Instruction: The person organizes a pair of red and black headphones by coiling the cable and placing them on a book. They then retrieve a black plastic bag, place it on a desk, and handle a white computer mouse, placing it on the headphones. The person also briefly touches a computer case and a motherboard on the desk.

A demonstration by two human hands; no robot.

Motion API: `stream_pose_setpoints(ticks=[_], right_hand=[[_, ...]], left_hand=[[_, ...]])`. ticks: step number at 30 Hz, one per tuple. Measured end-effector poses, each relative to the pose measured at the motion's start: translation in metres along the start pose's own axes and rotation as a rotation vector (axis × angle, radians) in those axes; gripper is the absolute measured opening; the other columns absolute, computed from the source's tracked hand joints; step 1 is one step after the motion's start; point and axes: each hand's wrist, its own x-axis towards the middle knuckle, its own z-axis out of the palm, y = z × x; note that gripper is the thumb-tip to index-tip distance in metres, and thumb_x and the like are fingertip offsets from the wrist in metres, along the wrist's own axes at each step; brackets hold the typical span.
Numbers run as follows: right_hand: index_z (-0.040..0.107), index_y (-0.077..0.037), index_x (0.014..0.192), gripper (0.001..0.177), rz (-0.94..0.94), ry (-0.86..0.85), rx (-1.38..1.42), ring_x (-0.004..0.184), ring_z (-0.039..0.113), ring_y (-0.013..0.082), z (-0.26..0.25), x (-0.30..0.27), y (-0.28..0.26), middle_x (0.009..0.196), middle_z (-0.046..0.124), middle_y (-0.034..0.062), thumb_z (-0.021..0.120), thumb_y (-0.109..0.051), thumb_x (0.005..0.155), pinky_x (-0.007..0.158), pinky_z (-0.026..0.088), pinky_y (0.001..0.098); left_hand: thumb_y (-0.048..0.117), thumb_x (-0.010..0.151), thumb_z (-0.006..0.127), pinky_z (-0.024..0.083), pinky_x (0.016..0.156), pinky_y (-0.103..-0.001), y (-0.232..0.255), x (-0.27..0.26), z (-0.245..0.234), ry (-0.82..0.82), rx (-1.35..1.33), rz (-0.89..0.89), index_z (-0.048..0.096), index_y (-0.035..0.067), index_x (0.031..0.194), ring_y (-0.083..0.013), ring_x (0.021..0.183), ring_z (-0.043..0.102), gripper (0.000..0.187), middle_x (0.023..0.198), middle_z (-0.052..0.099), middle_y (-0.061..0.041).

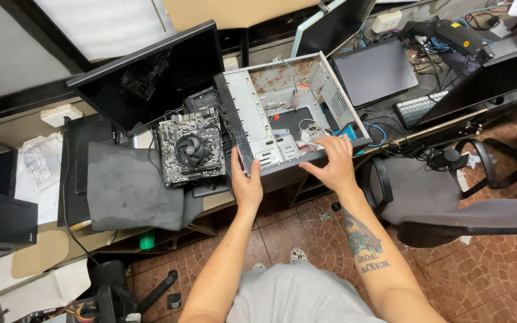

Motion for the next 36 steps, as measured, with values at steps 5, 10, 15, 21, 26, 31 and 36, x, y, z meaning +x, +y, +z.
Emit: stream_pose_setpoints(ticks=[5,10,15,21,26,31,36], right_hand=[[0.06,-0.008,0.132,0.081,0.063,0.056,-0.041,0.136,0.05,0.0346,-0.005,0.006,0.004,0.14,0.059,0.0149,0.092,-0.046,0.068,0.121,0.025,0.0596],[0.055,-0.006,0.139,0.09,0.03,0.006,-0.05,0.137,0.05,0.0354,-0.011,0.02,0.004,0.141,0.058,0.0151,0.092,-0.046,0.067,0.119,0.027,0.0594],[0.055,-0.005,0.139,0.086,-0.022,-0.162,0.132,0.13,0.052,0.0368,-0.035,0.045,0.03,0.139,0.058,0.0174,0.089,-0.04,0.069,0.111,0.037,0.0501],[0.063,-0.006,0.133,0.046,0.093,-0.098,0.173,0.131,0.056,0.0365,-0.036,0.076,0.111,0.139,0.062,0.0164,0.075,-0.025,0.093,0.112,0.044,0.0457],[0.065,-0.01,0.131,0.051,0.062,-0.363,0.152,0.135,0.049,0.0397,-0.029,0.1,0.143,0.143,0.057,0.0188,0.078,-0.025,0.084,0.11,0.041,0.0495],[0.062,-0.012,0.134,0.061,0.03,-0.502,0.085,0.145,0.032,0.044,-0.021,0.115,0.149,0.152,0.046,0.0201,0.079,-0.021,0.077,0.116,0.028,0.0533],[0.062,-0.014,0.135,0.066,-0.04,-0.539,0.017,0.15,0.024,0.0436,-0.01,0.117,0.153,0.156,0.04,0.0191,0.079,-0.015,0.071,0.121,0.016,0.0575]], left_hand=[[0.022,0.099,0.067,0.032,0.121,-0.044,0.019,0.015,-0.006,0.048,0.153,0.176,0.035,-0.006,0.154,-0.0394,0.149,0.04,0.07,0.16,0.039,-0.028],[0.018,0.088,0.073,0.025,0.123,-0.055,0.08,0.03,0.001,0.136,0.479,0.64,0.043,-0.002,0.147,-0.0467,0.148,0.036,0.07,0.156,0.043,-0.025],[0.022,0.09,0.074,0.043,0.111,-0.048,0.118,0.065,0.068,-0.38,0.488,0.582,0.057,0.003,0.138,-0.0394,0.136,0.051,0.055,0.145,0.056,-0.021],[0.014,0.084,0.07,0.053,0.098,-0.046,0.083,0.124,0.172,-1.018,1.018,0.258,0.059,0.009,0.138,-0.0372,0.122,0.063,0.055,0.135,0.063,-0.018],[0.017,0.076,0.079,0.056,0.097,-0.046,0.049,0.141,0.222,-1.277,1.191,0.176,0.06,0.014,0.139,-0.0351,0.122,0.066,0.066,0.133,0.067,-0.017],[0.029,0.053,0.1,0.041,0.106,-0.054,0.046,0.142,0.245,-1.434,1.298,0.148,0.038,0.03,0.152,-0.0381,0.143,0.036,0.117,0.154,0.041,-0.007],[0.038,0.047,0.099,0.039,0.112,-0.05,0.023,0.145,0.256,-1.509,1.281,0.104,0.042,0.025,0.153,-0.0342,0.146,0.037,0.121,0.154,0.045,-0.005]])
